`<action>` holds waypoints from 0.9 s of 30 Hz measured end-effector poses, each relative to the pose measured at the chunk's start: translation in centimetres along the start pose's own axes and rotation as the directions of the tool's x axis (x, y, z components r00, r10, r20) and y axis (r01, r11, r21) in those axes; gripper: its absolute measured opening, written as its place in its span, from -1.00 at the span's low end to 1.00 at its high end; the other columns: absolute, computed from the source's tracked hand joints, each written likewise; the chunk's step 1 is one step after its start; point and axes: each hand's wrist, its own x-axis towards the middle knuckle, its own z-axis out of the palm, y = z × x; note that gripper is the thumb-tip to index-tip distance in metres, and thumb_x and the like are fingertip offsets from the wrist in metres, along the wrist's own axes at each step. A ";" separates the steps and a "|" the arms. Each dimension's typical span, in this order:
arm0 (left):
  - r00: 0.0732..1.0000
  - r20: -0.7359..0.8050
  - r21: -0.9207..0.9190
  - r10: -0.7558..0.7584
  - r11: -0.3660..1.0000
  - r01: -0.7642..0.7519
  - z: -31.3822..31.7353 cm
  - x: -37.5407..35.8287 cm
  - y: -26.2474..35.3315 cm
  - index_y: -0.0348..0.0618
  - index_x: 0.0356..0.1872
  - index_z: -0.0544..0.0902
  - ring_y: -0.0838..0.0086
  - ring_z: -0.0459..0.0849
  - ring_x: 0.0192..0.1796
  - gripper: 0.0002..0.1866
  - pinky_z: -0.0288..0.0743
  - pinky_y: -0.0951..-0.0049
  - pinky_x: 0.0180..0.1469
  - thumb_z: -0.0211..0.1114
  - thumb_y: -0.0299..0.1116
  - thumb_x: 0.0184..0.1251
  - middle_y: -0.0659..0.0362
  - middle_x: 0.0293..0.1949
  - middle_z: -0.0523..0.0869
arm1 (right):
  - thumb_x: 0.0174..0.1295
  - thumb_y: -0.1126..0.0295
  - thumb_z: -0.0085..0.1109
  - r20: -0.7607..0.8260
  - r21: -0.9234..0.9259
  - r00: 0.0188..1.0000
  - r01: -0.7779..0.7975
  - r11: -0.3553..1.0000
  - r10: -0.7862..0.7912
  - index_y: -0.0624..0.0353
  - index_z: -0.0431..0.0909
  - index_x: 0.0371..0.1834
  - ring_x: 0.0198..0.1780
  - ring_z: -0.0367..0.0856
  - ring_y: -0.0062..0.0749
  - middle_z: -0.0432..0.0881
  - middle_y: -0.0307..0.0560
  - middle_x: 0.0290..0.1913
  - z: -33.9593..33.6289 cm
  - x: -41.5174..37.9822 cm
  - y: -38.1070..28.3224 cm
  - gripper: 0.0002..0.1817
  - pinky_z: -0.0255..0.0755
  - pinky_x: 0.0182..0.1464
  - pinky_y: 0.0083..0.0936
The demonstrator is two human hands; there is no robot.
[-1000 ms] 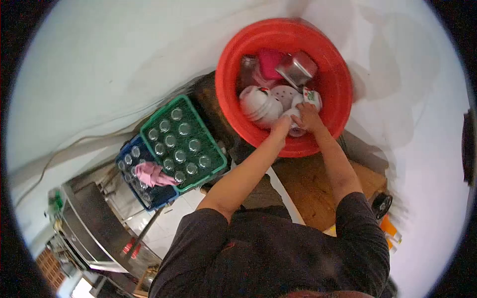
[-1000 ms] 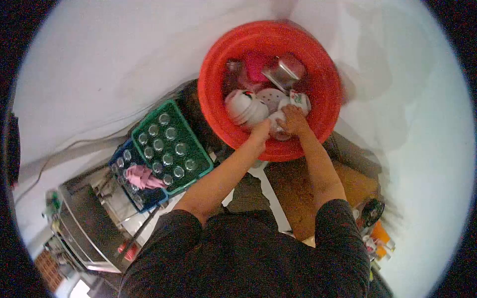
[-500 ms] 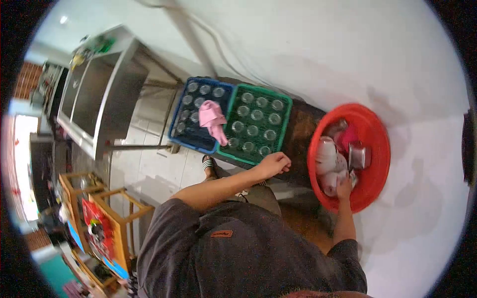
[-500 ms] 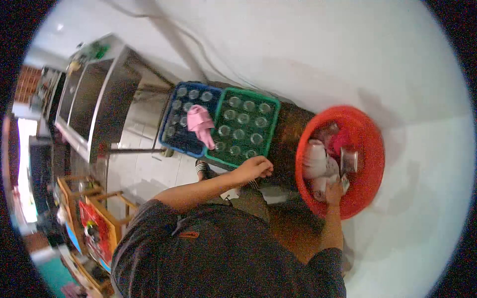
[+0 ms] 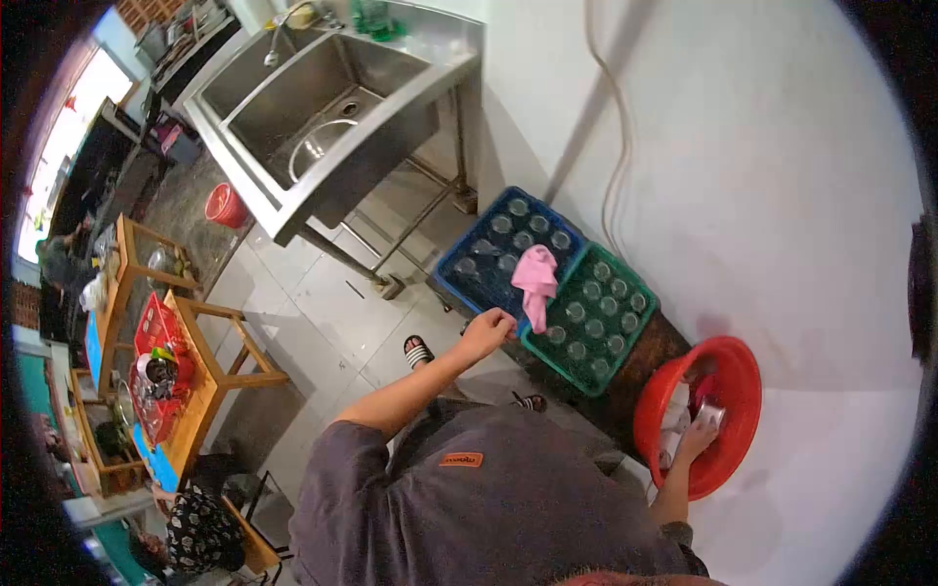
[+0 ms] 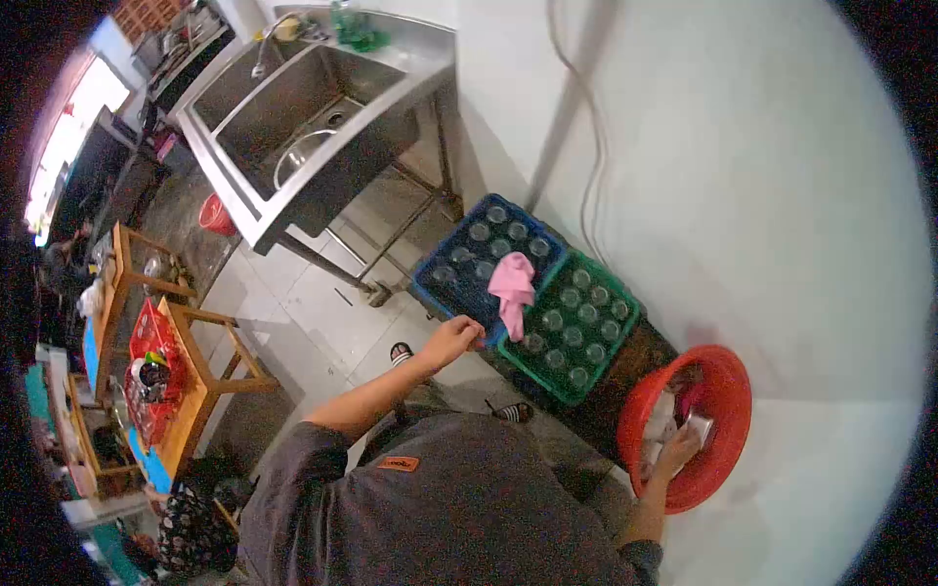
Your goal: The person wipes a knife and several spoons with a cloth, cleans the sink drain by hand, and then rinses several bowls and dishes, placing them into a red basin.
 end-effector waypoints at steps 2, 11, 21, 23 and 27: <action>1.000 -0.025 -0.039 0.012 0.999 -0.013 -4.2 -0.3 0.5 -0.28 -0.19 0.59 0.47 0.72 -0.21 -0.77 0.57 0.44 -0.17 0.07 -0.31 0.46 0.15 -0.28 0.72 | 0.41 0.14 0.06 -0.004 -0.123 0.996 0.090 0.988 -0.091 0.42 0.47 0.14 0.16 0.47 0.21 0.52 0.34 0.10 1.8 -2.4 -2.2 -0.50 0.36 0.22 -0.06; 0.965 -0.263 -0.179 -0.018 0.983 -0.030 -26.7 -2.2 -3.6 -0.28 -0.11 0.60 0.47 0.74 -0.16 -0.73 0.57 0.45 -0.17 0.08 -0.26 0.49 0.13 -0.19 0.74 | 0.35 0.31 0.19 0.408 0.285 0.837 0.264 0.921 -0.366 0.30 0.49 0.09 0.05 0.58 -0.10 0.55 0.14 0.01 9.8 -12.6 -31.8 -0.65 0.45 0.12 -0.30; 0.800 -0.573 -0.279 -0.180 0.960 0.017 -42.7 -11.0 -5.6 -0.28 -0.12 0.57 0.43 0.73 -0.17 -0.75 0.59 0.43 -0.15 0.04 -0.29 0.50 0.09 -0.17 0.72 | 0.37 0.41 0.16 0.328 0.704 0.535 0.411 0.579 -0.779 0.31 0.57 -0.01 0.00 0.65 -0.29 0.63 -0.02 -0.08 10.2 -15.7 -70.2 -0.78 0.47 0.09 -0.46; 0.733 -0.640 -0.330 -0.231 0.944 0.010 -43.7 -12.4 -8.0 -0.27 -0.11 0.58 0.42 0.74 -0.17 -0.75 0.59 0.42 -0.15 0.03 -0.29 0.51 0.09 -0.17 0.72 | 0.36 0.41 0.18 0.287 0.770 0.495 0.389 0.505 -0.820 0.31 0.58 -0.04 -0.04 0.67 -0.32 0.65 -0.02 -0.10 9.7 -16.6 -75.7 -0.79 0.49 0.06 -0.48; 0.651 -0.645 -0.480 -0.400 0.875 0.062 -43.8 -14.2 -13.2 -0.25 -0.08 0.58 0.39 0.75 -0.14 -0.72 0.61 0.39 -0.12 0.11 -0.22 0.49 0.09 -0.16 0.73 | 0.36 0.41 0.20 0.130 0.858 0.366 0.425 0.290 -0.921 0.25 0.61 -0.05 0.00 0.69 -0.26 0.69 0.00 -0.05 9.3 -18.6 -87.2 -0.81 0.50 0.09 -0.47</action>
